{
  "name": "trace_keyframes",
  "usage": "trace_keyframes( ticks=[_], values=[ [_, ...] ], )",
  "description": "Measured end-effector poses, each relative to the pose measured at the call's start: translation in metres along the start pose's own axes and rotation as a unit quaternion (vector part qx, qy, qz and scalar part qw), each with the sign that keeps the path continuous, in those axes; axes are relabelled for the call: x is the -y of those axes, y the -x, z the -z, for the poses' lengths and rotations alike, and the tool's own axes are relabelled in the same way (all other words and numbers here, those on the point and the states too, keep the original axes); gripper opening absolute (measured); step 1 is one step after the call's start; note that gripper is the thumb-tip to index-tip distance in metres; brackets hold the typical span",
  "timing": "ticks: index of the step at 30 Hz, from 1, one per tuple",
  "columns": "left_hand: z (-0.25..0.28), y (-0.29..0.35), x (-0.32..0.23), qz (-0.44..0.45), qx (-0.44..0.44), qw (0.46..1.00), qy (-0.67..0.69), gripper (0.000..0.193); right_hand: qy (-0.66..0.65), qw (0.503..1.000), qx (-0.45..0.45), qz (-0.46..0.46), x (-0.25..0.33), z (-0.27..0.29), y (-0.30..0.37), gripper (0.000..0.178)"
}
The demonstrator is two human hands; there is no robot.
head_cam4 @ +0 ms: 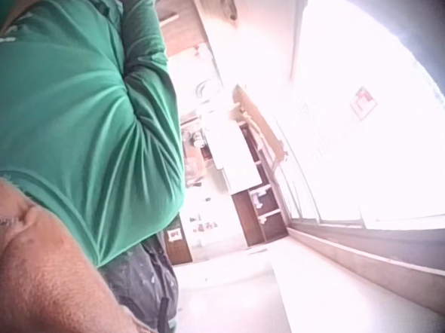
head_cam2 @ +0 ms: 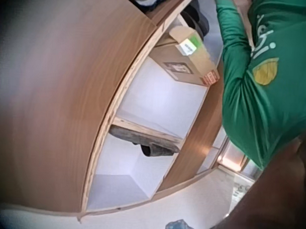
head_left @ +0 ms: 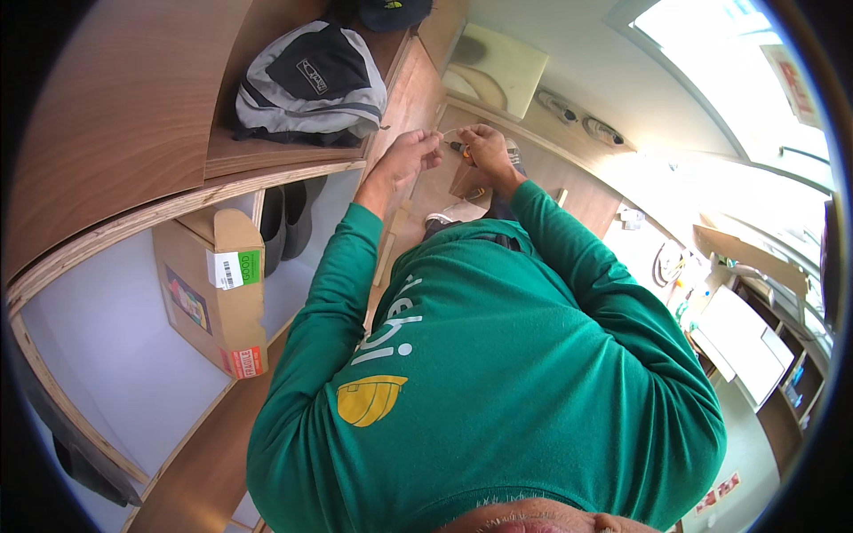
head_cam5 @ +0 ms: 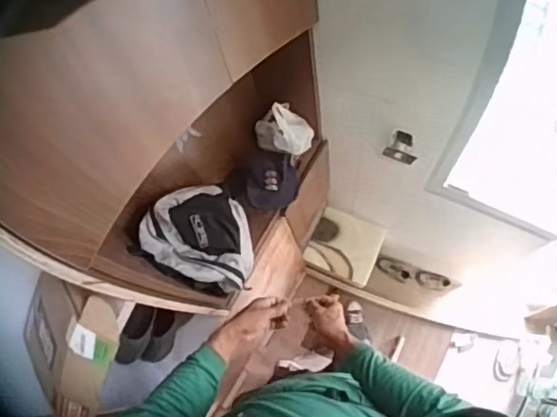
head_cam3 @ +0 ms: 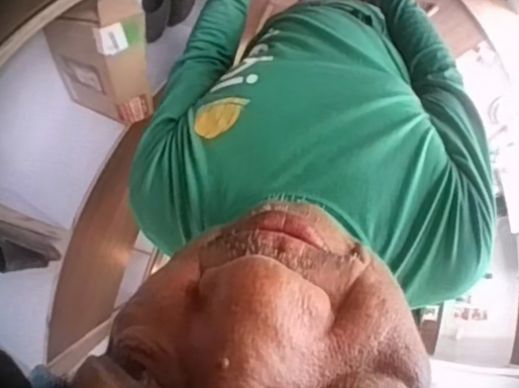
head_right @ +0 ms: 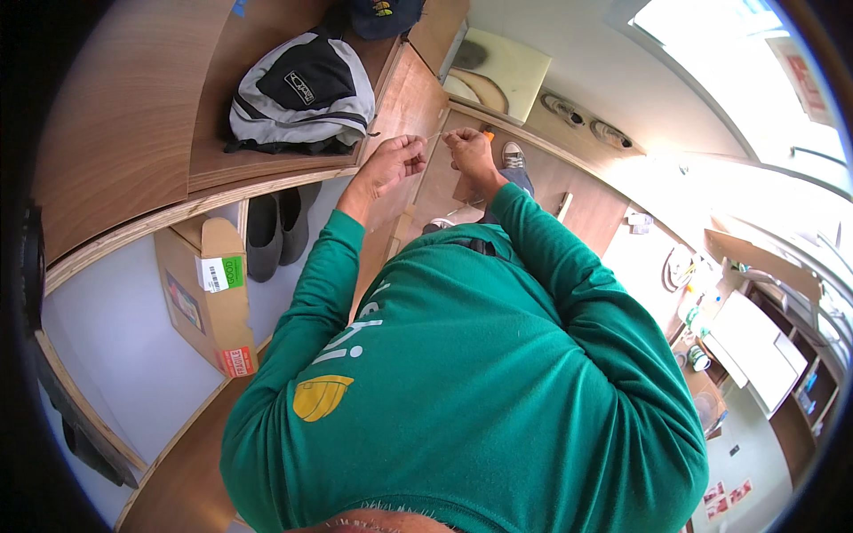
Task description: The person assembles a wooden cabinet using a cordless drill to drive screws into pre-drilled holes. They handle wooden panels, screws, and a tape measure, positioning and securing components together. The person also briefly interacts with a coworker and moves a plastic bag on the floor.
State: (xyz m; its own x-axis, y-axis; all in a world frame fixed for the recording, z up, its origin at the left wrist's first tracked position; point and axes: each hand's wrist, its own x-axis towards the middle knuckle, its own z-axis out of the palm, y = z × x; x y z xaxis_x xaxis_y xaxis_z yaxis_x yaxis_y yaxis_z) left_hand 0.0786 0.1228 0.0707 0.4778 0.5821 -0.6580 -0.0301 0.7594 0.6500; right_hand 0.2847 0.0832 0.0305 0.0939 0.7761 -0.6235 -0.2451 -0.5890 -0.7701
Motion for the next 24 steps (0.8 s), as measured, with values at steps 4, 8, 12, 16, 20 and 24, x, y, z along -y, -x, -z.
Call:
trace_keyframes(
  ticks=[4, 8, 12, 16, 20, 24],
  values=[
    [-0.008, 0.006, 0.012, -0.025, 0.025, 0.998, 0.057, 0.022, 0.061, 0.997, 0.007, 0.043, 0.002, -0.001, 0.014, 0.022],
    [-0.001, -0.004, 0.023, -0.075, -0.035, 0.995, 0.063, 0.024, 0.159, 0.974, 0.073, 0.141, 0.014, -0.001, 0.025, 0.024],
    [-0.001, -0.004, 0.016, -0.037, -0.036, 0.998, 0.043, 0.023, 0.232, 0.947, 0.129, 0.178, 0.027, 0.0, 0.034, 0.024],
    [0.005, -0.005, 0.017, -0.016, -0.015, 0.999, 0.038, 0.023, 0.267, 0.939, 0.125, 0.179, 0.023, 0.003, 0.031, 0.021],
    [0.006, -0.011, 0.025, -0.029, -0.042, 0.998, 0.025, 0.024, 0.282, 0.926, 0.137, 0.212, 0.019, 0.006, 0.029, 0.019],
    [0.0, -0.012, 0.03, -0.036, -0.071, 0.997, 0.003, 0.026, 0.31, 0.906, 0.121, 0.262, 0.021, 0.01, 0.033, 0.015]
  ],
)
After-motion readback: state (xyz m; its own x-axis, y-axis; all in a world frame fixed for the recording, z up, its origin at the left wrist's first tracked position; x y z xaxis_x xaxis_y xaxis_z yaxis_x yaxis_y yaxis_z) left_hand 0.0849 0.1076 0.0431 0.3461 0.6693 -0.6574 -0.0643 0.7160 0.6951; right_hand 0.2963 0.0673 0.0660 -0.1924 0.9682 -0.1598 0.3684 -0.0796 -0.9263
